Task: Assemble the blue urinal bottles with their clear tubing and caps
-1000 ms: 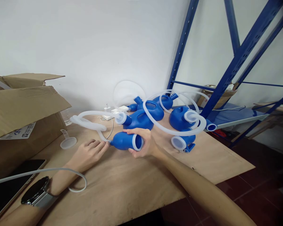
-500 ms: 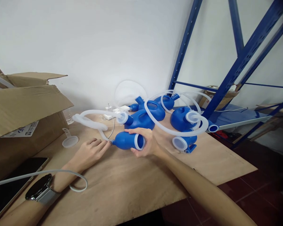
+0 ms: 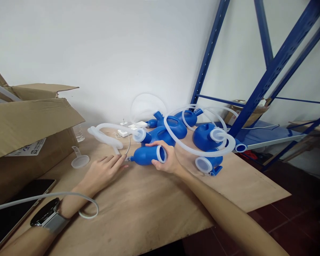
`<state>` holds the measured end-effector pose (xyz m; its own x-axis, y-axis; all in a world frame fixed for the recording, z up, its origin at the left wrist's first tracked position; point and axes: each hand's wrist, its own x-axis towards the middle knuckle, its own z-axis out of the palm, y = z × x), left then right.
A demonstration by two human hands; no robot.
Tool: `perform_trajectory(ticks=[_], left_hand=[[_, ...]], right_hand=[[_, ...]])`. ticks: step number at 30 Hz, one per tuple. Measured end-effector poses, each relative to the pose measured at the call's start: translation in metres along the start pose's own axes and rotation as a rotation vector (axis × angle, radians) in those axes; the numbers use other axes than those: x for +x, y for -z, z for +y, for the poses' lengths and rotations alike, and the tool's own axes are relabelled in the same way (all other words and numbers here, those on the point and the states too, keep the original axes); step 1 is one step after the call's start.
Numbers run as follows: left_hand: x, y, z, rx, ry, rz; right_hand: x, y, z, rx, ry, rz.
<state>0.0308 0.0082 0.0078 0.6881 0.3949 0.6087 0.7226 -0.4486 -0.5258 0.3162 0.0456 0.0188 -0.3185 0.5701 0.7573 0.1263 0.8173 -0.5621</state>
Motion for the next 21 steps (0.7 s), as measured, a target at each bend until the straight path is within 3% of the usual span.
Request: perform_trajectory(ticks=[5,8,12,15,21], left_hand=[[-0.004,-0.012,-0.001,-0.032,0.138,0.055],[-0.003,-0.016,-0.003,-0.021,0.214,0.117],[-0.004,-0.017,-0.007,0.001,0.444,0.216],[-0.009,-0.021,-0.014,-0.052,0.620,0.227],[-0.021,-0.030,-0.025,-0.439,0.867,0.186]], right_hand=[[0.001,0.000,0.000,0.254,-0.209,0.151],[0.005,-0.001,0.000,0.418,-0.301,0.360],[0.016,-0.003,-0.002,0.646,-0.411,0.608],[0.024,-0.004,-0.006,0.799,-0.516,0.725],[0.020,-0.008,0.003,0.805,-0.641,0.550]])
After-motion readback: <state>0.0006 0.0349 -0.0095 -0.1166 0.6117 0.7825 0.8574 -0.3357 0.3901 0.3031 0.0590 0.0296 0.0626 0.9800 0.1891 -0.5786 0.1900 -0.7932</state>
